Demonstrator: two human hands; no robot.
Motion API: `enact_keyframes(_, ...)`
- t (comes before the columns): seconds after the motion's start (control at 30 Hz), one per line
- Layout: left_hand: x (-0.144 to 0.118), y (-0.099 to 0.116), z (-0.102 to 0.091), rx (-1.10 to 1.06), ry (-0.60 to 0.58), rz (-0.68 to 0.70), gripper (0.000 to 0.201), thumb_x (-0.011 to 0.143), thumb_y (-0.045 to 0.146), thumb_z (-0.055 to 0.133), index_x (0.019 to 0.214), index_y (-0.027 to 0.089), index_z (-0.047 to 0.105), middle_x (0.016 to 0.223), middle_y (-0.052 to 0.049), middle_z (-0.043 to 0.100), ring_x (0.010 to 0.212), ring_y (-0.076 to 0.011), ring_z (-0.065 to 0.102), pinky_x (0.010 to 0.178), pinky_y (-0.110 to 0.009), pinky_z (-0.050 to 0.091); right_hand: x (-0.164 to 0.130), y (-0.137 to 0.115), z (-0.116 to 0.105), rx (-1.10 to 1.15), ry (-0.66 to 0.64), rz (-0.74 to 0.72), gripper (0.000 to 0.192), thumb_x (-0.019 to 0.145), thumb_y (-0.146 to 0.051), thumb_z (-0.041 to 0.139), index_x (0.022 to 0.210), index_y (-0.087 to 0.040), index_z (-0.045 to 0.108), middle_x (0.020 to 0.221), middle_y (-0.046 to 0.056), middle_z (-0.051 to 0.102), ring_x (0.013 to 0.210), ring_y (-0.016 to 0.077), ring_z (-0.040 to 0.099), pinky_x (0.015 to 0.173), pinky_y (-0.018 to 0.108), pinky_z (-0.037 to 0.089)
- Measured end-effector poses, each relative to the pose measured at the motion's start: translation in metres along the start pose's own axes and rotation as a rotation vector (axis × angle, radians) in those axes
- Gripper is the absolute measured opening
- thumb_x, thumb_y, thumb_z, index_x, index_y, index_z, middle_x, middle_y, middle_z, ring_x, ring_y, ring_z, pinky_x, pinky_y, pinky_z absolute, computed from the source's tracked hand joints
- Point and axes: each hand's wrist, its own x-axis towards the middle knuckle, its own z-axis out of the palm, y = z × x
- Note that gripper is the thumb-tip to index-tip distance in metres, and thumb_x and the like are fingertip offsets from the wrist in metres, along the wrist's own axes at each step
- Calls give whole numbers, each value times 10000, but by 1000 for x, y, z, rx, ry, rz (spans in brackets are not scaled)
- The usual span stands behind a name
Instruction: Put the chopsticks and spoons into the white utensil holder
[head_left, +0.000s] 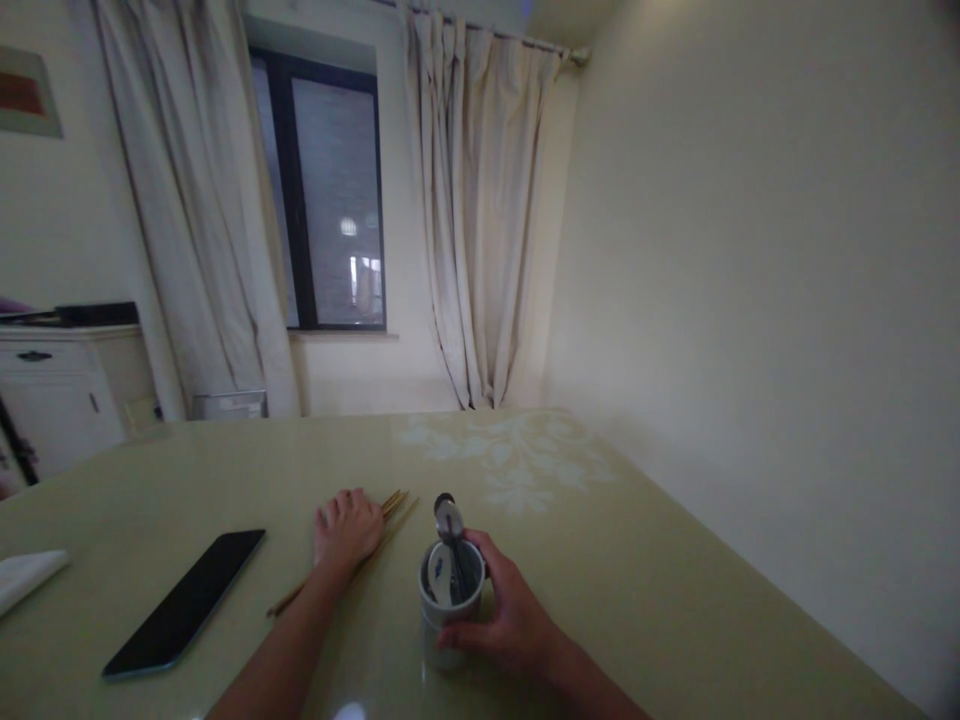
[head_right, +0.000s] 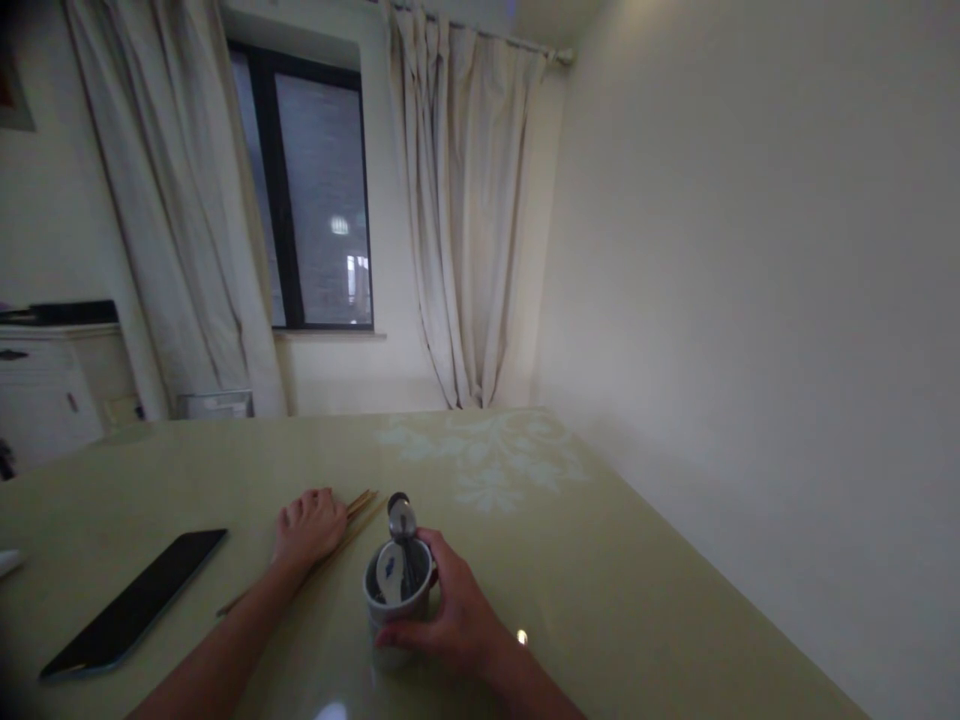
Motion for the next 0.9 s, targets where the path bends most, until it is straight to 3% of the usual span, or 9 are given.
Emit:
enact_keyframes(0.27,-4,3,6,10,-45,26,548,1003,359,268,1335,62,588,1422,-266,582,1340,-407,532,1132,-609,320,1,-6,1,-24,3,-3,958,583,-459,1001,1395,-236,545,1317,117,679,1199,335,630,1064,463,462)
enact_keyframes(0.77,-37,20,0,-127,12,70,525,992,317,336,1419,101,552,1523,-220,536,1425,-369,457,1217,-645,196,3,2,0,-10,-2,-11,954,627,-502,968,1414,-219,510,1329,129,678,1227,331,629,1069,451,460)
enact_keyframes(0.9,-24,13,0,-263,35,-62,497,1004,328,306,1375,173,597,1436,-182,634,1328,-352,579,1130,-585,386,3,0,0,-13,-7,-11,961,610,-509,977,1407,-223,523,1324,129,678,1215,333,628,1064,455,460)
